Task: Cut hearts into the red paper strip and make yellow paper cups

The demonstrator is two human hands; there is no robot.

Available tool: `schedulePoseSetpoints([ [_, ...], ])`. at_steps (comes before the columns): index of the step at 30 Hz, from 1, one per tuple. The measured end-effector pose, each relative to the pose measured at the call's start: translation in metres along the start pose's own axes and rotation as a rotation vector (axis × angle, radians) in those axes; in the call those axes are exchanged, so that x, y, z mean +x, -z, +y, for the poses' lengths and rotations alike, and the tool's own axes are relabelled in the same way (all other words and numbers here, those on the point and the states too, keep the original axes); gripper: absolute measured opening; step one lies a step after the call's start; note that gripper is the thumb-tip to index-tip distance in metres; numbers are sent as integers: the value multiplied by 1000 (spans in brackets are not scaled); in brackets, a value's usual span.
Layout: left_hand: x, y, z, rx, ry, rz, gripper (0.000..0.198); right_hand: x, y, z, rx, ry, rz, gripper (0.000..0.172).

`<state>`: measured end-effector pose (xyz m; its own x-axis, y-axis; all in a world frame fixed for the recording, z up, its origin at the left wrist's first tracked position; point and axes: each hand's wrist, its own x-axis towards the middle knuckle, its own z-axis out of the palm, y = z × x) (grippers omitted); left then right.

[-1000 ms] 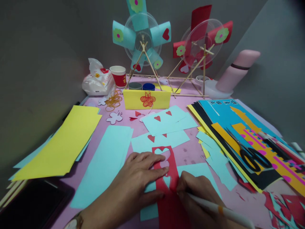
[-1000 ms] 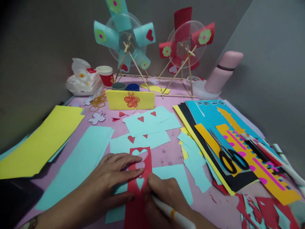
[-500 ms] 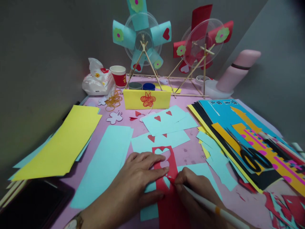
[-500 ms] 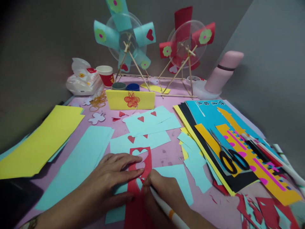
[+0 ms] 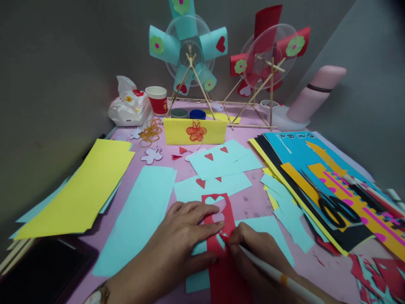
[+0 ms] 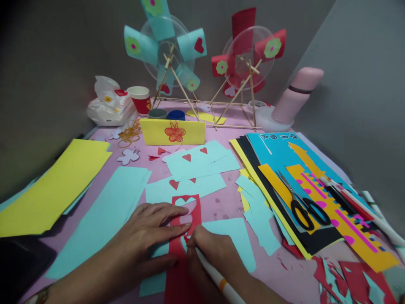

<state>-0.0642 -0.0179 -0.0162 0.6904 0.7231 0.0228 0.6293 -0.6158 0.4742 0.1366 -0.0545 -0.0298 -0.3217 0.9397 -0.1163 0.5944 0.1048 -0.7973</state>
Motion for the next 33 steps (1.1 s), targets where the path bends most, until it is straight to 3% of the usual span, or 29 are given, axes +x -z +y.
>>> schedulePoseSetpoints([
  [7, -1, -1, 0, 16, -15, 14, 43, 2, 0, 7, 20, 2, -57, 13],
  [14, 0, 0, 0, 13, -22, 13, 39, 11, -17, 31, 114, -165, -48, 29],
  [21, 0, 0, 0, 9, -17, 13, 42, 3, -9, 26, -1, 44, -19, 10],
  [27, 0, -3, -1, 4, -16, 17, 43, 1, -10, 33, -18, 87, -15, 14],
  [33, -1, -4, -2, 6, -18, 32, 42, -1, -5, 20, 17, 91, -28, 13],
])
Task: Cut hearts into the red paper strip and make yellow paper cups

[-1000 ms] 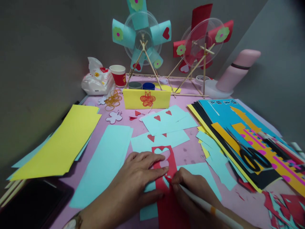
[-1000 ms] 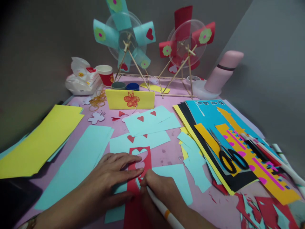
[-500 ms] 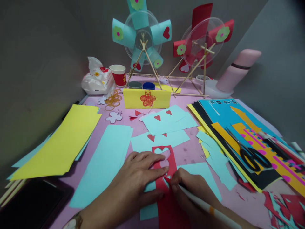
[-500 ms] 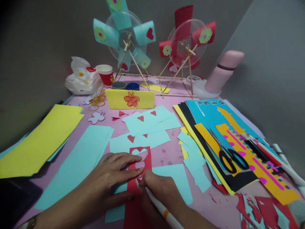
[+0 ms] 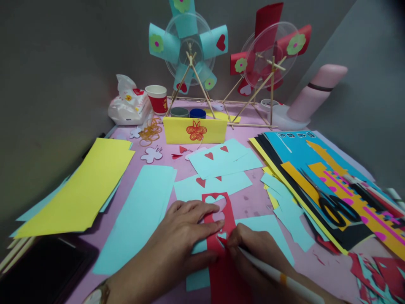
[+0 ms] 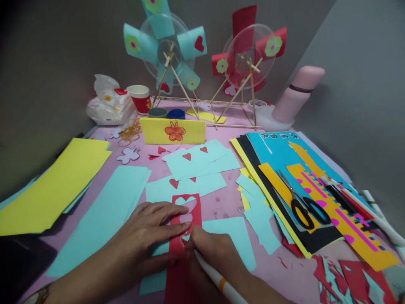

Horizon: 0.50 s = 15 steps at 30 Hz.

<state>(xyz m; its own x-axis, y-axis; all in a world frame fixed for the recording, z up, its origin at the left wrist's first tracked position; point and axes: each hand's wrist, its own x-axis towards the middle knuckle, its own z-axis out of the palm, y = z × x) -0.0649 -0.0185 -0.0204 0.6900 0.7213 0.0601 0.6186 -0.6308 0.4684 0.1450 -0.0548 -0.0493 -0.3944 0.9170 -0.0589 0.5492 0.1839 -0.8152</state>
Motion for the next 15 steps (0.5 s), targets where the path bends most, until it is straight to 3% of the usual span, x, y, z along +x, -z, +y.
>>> schedulePoseSetpoints([
  [15, -1, -1, 0, -11, -7, 14, 45, 3, 9, -33, 0, -60, 23, 18],
])
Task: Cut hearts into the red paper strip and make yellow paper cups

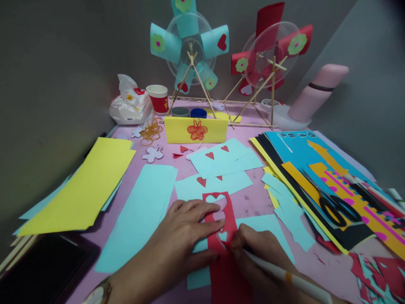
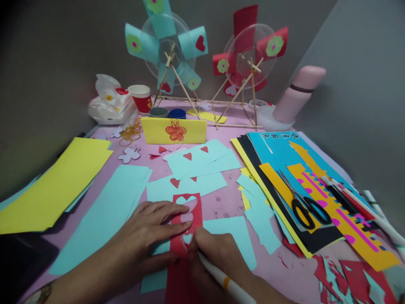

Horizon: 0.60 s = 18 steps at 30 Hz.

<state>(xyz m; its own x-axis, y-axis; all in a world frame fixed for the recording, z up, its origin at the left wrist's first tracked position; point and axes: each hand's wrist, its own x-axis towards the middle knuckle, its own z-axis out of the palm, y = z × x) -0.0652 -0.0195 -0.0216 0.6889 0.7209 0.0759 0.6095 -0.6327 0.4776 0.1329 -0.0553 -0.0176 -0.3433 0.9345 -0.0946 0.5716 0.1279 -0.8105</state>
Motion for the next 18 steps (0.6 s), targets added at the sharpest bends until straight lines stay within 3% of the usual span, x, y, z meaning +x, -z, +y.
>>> schedulePoseSetpoints([
  [6, 0, 1, 0, -10, 5, 4, 45, -1, 0, 0, -32, 64, 47, 21],
  [18, 1, 2, 0, -17, 2, 1, 43, -6, 4, 1, 27, 113, 23, 18],
])
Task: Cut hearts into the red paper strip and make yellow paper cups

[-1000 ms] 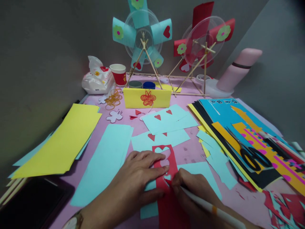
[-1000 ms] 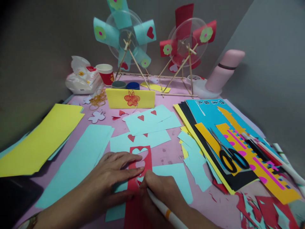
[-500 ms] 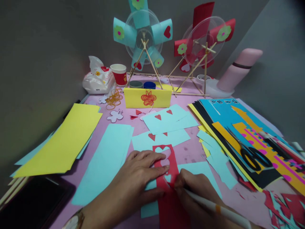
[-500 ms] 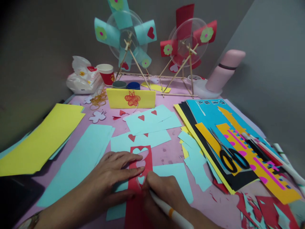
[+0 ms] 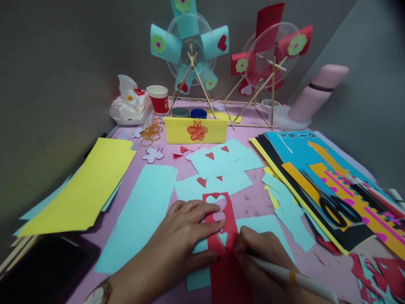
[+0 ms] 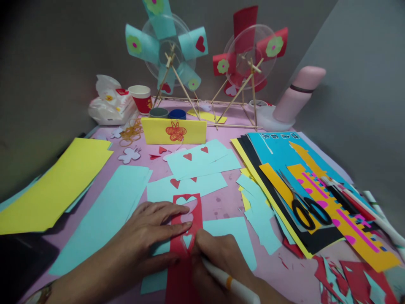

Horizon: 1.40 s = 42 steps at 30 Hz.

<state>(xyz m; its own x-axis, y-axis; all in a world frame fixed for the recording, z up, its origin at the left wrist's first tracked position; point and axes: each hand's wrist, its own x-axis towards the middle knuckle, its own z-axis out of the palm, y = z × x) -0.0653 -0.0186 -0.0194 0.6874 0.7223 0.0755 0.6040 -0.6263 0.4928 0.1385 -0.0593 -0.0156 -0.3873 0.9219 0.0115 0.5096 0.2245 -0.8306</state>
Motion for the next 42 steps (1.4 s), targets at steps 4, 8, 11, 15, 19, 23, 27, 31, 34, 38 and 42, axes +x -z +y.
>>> schedulePoseSetpoints([
  [4, 0, 1, 0, 7, -1, -2, 41, 0, 0, 1, 36, -8, 14, 16],
  [8, 0, 2, 1, 21, 5, -16, 43, 1, 0, -1, 105, -31, -28, 19],
  [11, 1, 2, 2, 17, 8, -17, 42, 1, -1, -2, 95, -32, -2, 19],
  [15, 1, 2, 1, -3, 9, -21, 42, -1, -2, 0, 65, -25, 78, 19],
  [19, 0, 1, 0, -1, 10, 0, 44, -1, -2, 3, 24, -70, 73, 19],
  [23, -1, 0, 0, 18, -3, -2, 42, 2, -3, 2, 31, -154, 35, 19],
  [27, 0, 0, 0, 19, 0, -9, 41, 4, -4, 1, 6, -148, 38, 18],
  [31, 0, 1, 1, 19, 5, -15, 41, 5, -3, 1, -29, -160, 21, 16],
  [34, 0, 1, 0, 15, 5, -7, 42, 6, -3, 2, -33, -163, -4, 15],
  [38, 0, 0, 0, 10, -4, 4, 44, 6, -4, 6, -39, -148, -9, 14],
  [42, 0, 0, 0, 19, 0, -2, 46, 5, -5, 9, -32, -141, -40, 14],
])
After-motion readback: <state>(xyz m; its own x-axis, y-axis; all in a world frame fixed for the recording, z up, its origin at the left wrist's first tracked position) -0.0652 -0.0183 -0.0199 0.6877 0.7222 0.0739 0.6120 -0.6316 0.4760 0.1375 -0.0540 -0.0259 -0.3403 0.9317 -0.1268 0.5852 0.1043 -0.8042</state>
